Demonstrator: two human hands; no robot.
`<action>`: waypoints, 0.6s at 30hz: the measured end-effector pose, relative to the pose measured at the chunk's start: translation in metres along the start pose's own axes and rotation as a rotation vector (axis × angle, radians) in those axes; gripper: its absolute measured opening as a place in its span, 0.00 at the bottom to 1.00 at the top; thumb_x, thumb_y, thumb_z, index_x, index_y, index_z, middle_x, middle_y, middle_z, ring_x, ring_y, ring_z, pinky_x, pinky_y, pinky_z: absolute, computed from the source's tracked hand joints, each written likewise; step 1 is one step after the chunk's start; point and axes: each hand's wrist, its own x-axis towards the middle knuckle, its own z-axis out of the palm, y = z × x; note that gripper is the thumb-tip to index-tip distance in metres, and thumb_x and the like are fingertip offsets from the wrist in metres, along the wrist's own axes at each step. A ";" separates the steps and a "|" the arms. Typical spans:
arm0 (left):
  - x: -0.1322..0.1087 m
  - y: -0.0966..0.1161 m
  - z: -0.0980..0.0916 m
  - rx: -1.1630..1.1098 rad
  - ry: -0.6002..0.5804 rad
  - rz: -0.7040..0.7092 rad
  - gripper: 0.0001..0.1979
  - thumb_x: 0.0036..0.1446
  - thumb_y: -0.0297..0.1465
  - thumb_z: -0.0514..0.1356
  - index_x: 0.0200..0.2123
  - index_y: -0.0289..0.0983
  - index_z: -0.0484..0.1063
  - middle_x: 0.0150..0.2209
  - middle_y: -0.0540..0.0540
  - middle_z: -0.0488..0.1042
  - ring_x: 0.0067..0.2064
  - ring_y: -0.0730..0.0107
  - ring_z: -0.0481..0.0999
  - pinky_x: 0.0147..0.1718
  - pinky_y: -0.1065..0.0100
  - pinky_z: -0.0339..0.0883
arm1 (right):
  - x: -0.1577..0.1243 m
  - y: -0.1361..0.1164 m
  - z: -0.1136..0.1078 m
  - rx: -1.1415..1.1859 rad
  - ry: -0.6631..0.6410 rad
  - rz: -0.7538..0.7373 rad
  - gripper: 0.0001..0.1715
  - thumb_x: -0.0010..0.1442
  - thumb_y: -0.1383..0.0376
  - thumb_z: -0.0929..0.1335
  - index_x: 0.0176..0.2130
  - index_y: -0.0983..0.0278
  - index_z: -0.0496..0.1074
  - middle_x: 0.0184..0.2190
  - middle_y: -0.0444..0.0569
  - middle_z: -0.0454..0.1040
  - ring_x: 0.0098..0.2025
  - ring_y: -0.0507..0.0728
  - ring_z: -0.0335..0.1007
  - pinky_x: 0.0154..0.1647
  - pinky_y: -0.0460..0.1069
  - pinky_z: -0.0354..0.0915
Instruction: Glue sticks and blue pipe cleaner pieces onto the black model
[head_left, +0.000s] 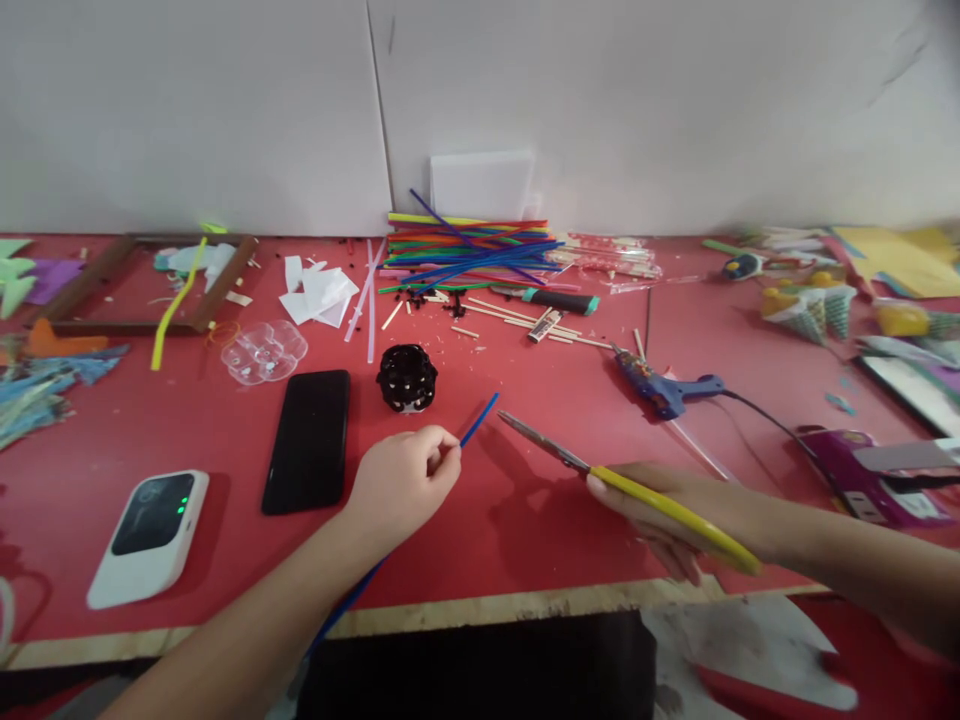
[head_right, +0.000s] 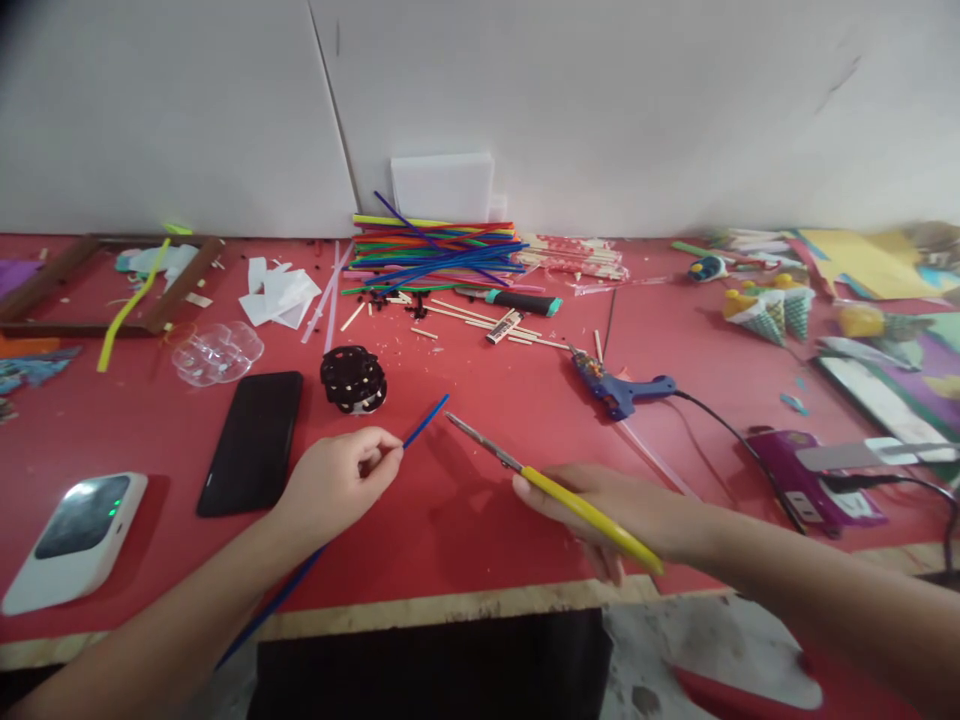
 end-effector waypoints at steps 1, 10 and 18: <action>0.000 0.000 0.000 -0.001 0.002 -0.001 0.09 0.62 0.34 0.56 0.34 0.39 0.75 0.20 0.54 0.67 0.23 0.72 0.64 0.27 0.68 0.50 | 0.002 -0.003 -0.002 -0.008 -0.004 -0.009 0.34 0.58 0.32 0.61 0.37 0.59 0.65 0.18 0.46 0.71 0.17 0.56 0.70 0.17 0.48 0.61; 0.000 0.000 0.001 0.025 0.007 0.001 0.09 0.61 0.34 0.56 0.34 0.39 0.76 0.20 0.54 0.69 0.22 0.72 0.65 0.26 0.69 0.49 | 0.008 -0.017 -0.011 -0.080 -0.074 -0.051 0.32 0.62 0.35 0.60 0.36 0.61 0.64 0.12 0.45 0.69 0.15 0.55 0.67 0.19 0.45 0.58; -0.002 0.004 0.008 0.091 0.023 -0.059 0.09 0.61 0.35 0.56 0.35 0.41 0.76 0.21 0.52 0.72 0.24 0.68 0.69 0.26 0.68 0.48 | 0.013 -0.016 -0.009 -0.063 -0.069 -0.024 0.31 0.61 0.35 0.61 0.35 0.59 0.62 0.10 0.41 0.64 0.13 0.55 0.64 0.17 0.46 0.56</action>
